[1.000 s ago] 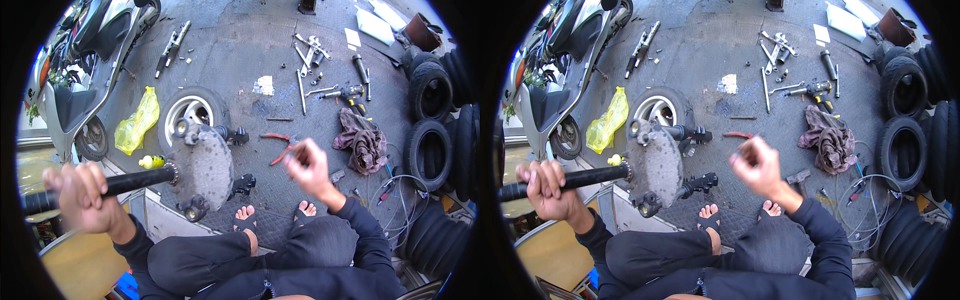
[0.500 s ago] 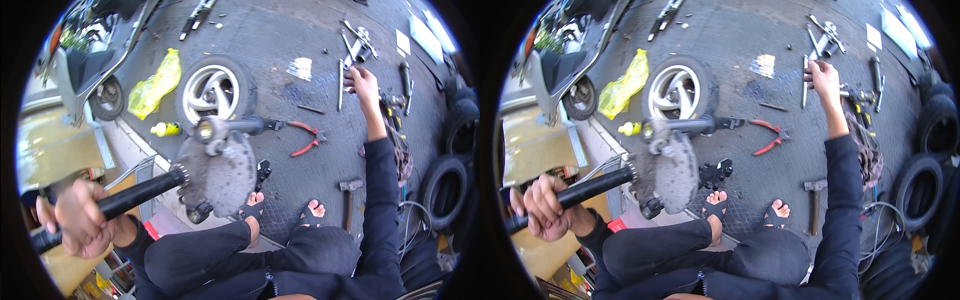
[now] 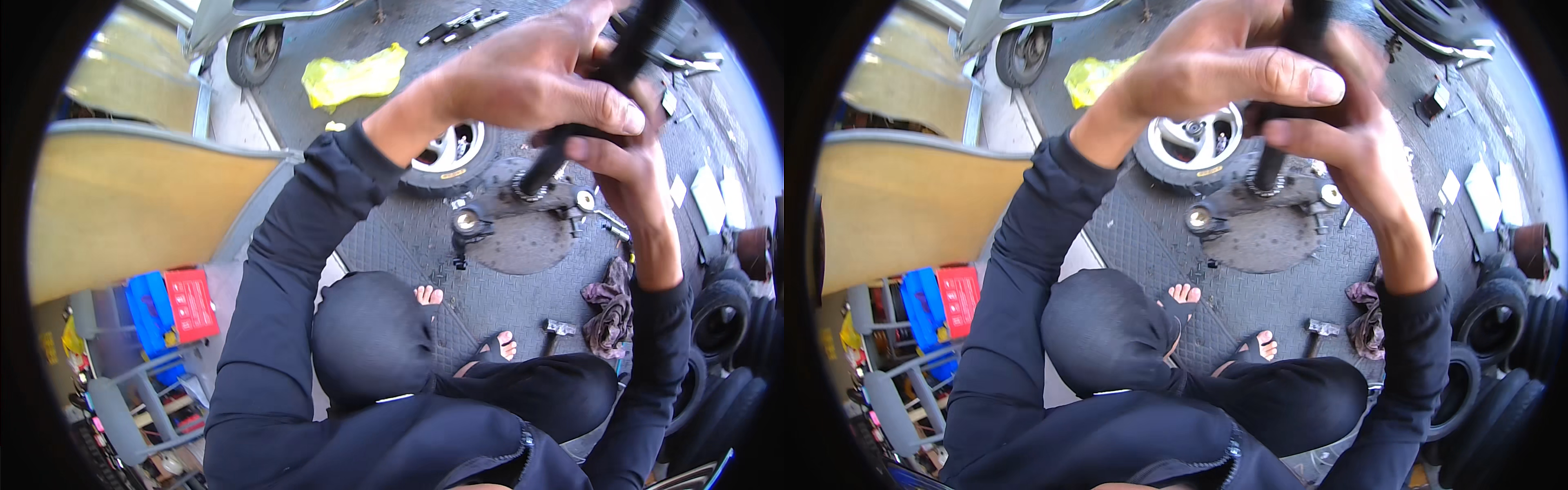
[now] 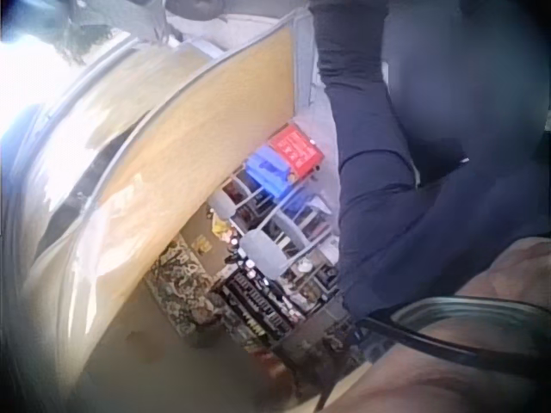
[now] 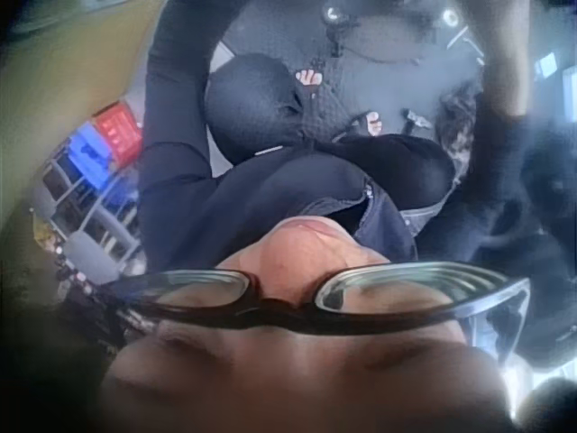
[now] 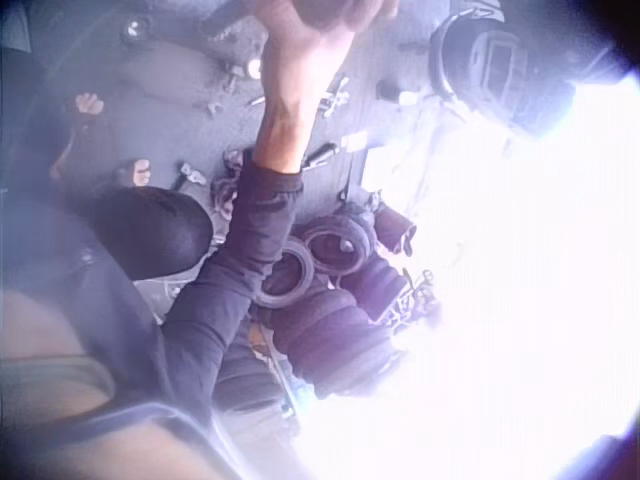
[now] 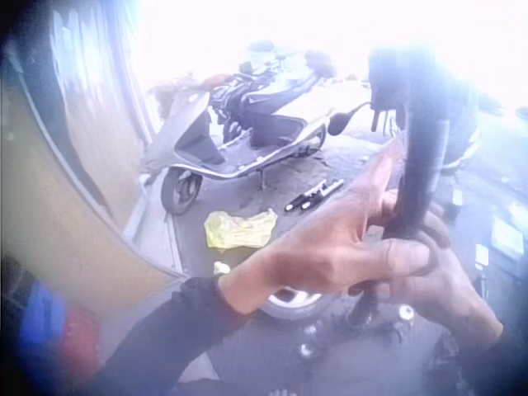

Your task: The person sits on the floor and works on a scooter front fork assembly. They use a hammer and a metal rod to tap components into place, then use a power impact wrench to tighten bolts. Finally, they apply red grease to the assembly and install it onto the scooter.

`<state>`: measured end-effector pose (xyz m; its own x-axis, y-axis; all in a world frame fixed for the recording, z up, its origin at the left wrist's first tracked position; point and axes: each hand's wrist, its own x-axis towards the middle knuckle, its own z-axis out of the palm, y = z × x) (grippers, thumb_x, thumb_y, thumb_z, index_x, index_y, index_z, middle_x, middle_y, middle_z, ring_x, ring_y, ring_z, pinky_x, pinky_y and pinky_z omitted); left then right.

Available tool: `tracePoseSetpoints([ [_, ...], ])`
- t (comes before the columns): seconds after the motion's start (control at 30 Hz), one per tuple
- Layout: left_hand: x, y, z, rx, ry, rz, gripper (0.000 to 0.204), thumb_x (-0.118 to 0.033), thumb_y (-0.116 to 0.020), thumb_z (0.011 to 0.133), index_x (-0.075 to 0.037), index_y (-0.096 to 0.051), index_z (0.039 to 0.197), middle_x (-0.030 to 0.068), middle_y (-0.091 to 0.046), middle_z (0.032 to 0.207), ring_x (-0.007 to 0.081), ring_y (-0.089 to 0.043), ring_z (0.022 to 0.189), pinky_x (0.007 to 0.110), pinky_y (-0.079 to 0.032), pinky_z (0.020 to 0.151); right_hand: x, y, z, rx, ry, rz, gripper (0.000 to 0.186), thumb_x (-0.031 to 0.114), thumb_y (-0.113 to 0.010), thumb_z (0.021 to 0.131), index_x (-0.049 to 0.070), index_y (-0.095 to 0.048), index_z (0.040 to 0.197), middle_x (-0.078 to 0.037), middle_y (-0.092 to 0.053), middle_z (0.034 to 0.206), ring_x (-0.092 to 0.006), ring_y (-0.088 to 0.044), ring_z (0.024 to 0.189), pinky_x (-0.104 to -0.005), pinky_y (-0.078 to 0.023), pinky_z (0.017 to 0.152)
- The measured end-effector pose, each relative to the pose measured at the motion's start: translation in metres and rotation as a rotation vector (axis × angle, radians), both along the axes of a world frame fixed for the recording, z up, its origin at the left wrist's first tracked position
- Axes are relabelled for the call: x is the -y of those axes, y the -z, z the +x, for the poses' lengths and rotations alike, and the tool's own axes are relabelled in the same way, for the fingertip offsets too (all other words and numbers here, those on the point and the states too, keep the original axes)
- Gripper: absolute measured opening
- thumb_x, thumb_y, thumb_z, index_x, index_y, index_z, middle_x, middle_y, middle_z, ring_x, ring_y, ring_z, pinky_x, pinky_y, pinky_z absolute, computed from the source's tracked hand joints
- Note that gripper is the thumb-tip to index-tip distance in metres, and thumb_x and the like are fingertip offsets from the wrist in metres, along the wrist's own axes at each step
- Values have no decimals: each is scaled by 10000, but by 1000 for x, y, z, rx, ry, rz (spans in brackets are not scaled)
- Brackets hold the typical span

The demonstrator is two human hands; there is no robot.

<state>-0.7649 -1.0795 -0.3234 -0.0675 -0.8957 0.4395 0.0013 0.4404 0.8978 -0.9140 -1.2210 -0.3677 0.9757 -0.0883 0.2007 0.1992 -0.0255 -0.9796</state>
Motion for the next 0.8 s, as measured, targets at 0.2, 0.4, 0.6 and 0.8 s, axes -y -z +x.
tracePoseSetpoints([
  [0.2, -130, 174, 114, -245, -805, -77, 510, -218, -569, 1103, 21, -446, 1536, 189, -642, 1446, 248, -650, 1301, 419, -527, 1106, -27, 8, -29, 42, 97, -6, 744, 259, -697, 953, -156, -415, 1502, -56, -571, 797, -182, -591, 772, -358, -495, 829],
  [0.4, -216, 473, 71, -926, -1378, 907, 717, -477, -836, 908, 5, -570, 1368, 151, -607, 1266, 267, -627, 1087, 389, -569, 885, -37, 19, -68, 172, 190, -168, 498, 193, -530, 1026, -92, -520, 1434, 8, -427, 664, -125, -453, 580, -360, -434, 691],
  [0.6, -163, 519, 74, -1124, -1685, 759, 840, -439, -891, 836, -33, -389, 1373, 164, -508, 1352, 265, -541, 1175, 505, -472, 912, -27, 23, -106, 225, 428, -108, 512, 147, -485, 995, -70, -526, 1457, 26, -410, 646, -109, -433, 569, -351, -417, 688],
  [0.8, -146, 443, 85, -988, -1565, 678, 781, -267, -904, 757, -112, -407, 1339, 72, -522, 1293, 193, -546, 1088, 431, -466, 813, 5, 27, -138, 252, 547, 30, 482, 142, -477, 987, -61, -585, 1411, 36, -375, 658, -102, -410, 595, -338, -388, 719],
])
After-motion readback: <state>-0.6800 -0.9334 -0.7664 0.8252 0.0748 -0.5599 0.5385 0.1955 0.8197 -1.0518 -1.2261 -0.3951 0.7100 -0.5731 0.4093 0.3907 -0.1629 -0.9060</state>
